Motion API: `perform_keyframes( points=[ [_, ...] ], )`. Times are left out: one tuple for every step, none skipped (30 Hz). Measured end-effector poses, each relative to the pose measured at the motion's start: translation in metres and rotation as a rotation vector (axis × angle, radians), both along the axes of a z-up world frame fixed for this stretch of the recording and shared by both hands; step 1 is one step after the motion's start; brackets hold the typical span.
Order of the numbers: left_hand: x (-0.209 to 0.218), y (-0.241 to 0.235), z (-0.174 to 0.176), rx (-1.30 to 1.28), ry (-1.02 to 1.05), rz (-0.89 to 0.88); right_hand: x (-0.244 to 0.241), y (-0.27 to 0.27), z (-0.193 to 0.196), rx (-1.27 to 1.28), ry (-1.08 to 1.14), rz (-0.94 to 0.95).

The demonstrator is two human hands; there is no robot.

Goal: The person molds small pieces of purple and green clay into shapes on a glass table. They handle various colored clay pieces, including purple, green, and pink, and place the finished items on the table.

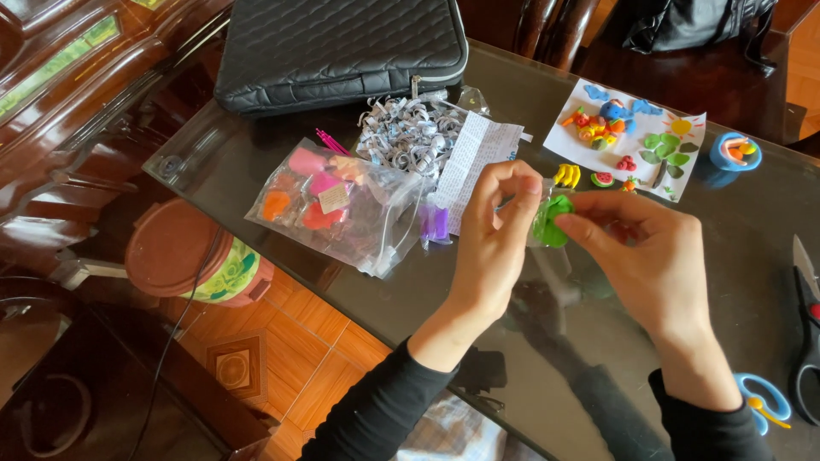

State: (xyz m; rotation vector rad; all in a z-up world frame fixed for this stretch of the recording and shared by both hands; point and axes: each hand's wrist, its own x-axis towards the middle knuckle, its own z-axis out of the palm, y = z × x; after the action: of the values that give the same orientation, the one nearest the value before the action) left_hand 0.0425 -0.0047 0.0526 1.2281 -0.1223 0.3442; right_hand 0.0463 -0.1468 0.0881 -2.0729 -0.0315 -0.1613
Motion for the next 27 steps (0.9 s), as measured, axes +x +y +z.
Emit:
perform_keyframes(
  points=[
    [0.0,0.002,0.001,-0.013,0.051,-0.045,0.001,0.0,0.003,-0.034,0.043,0.016],
    [0.001,0.002,-0.001,-0.013,0.05,-0.046,0.001,-0.001,0.0,-0.034,0.042,0.015],
    [0.001,0.002,-0.003,-0.127,0.114,-0.14,0.002,-0.002,-0.003,-0.051,-0.025,0.052],
    [0.002,0.002,-0.005,-0.242,0.178,-0.233,0.002,-0.002,-0.007,-0.067,-0.092,0.089],
    [0.002,0.002,-0.003,-0.241,0.178,-0.233,0.002,0.001,-0.01,-0.067,-0.092,0.089],
    [0.001,0.001,0.0,-0.263,0.245,-0.258,0.001,0.004,-0.012,-0.035,-0.139,0.075],
    [0.0,0.0,0.002,-0.284,0.312,-0.284,0.0,0.007,-0.015,-0.002,-0.185,0.061],
    [0.002,0.001,0.0,-0.285,0.313,-0.283,0.001,0.008,-0.021,-0.003,-0.184,0.061],
    [0.004,0.002,-0.003,-0.292,0.328,-0.289,0.002,0.008,-0.027,-0.002,-0.219,0.082],
    [0.006,0.003,-0.005,-0.299,0.341,-0.295,0.003,0.009,-0.032,0.0,-0.256,0.102],
    [0.008,0.004,-0.007,-0.298,0.341,-0.295,0.005,0.006,-0.029,0.0,-0.257,0.102],
    [0.01,0.006,-0.009,-0.34,0.34,-0.326,0.006,0.003,-0.027,-0.03,-0.246,0.201],
    [0.011,0.008,-0.011,-0.381,0.339,-0.357,0.007,0.0,-0.024,-0.06,-0.235,0.3],
    [0.014,0.01,-0.013,-0.382,0.339,-0.355,0.008,-0.003,-0.02,-0.06,-0.235,0.301],
    [0.016,0.013,-0.014,-0.426,0.344,-0.36,0.008,-0.006,-0.015,-0.048,-0.197,0.382],
    [0.019,0.015,-0.015,-0.471,0.348,-0.365,0.009,-0.009,-0.011,-0.037,-0.159,0.463],
    [0.016,0.016,-0.013,-0.473,0.347,-0.365,0.01,-0.011,-0.012,-0.038,-0.159,0.463],
    [0.013,0.018,-0.01,-0.5,0.327,-0.413,0.011,-0.013,-0.013,-0.043,-0.16,0.45],
    [0.011,0.02,-0.007,-0.528,0.308,-0.461,0.012,-0.015,-0.014,-0.048,-0.16,0.437],
    [0.007,0.02,-0.007,-0.528,0.309,-0.461,0.013,-0.014,-0.02,-0.048,-0.159,0.437],
    [0.003,0.02,-0.007,-0.414,0.257,-0.49,0.014,-0.013,-0.026,-0.003,-0.219,0.359],
    [0.0,0.021,-0.007,-0.3,0.204,-0.518,0.014,-0.012,-0.033,0.042,-0.278,0.28],
    [-0.002,0.018,-0.007,-0.3,0.205,-0.518,0.012,-0.007,-0.034,0.043,-0.277,0.279],
    [-0.004,0.015,-0.007,-0.258,0.177,-0.444,0.009,-0.002,-0.034,0.198,-0.233,0.217],
    [-0.006,0.012,-0.007,-0.216,0.148,-0.369,0.006,0.004,-0.035,0.351,-0.187,0.153],
    [-0.006,0.008,-0.009,-0.215,0.149,-0.369,0.005,0.007,-0.037,0.352,-0.187,0.153],
    [-0.007,0.004,-0.01,-0.181,0.083,-0.279,0.003,0.011,-0.039,0.391,-0.2,0.127]
  ],
)
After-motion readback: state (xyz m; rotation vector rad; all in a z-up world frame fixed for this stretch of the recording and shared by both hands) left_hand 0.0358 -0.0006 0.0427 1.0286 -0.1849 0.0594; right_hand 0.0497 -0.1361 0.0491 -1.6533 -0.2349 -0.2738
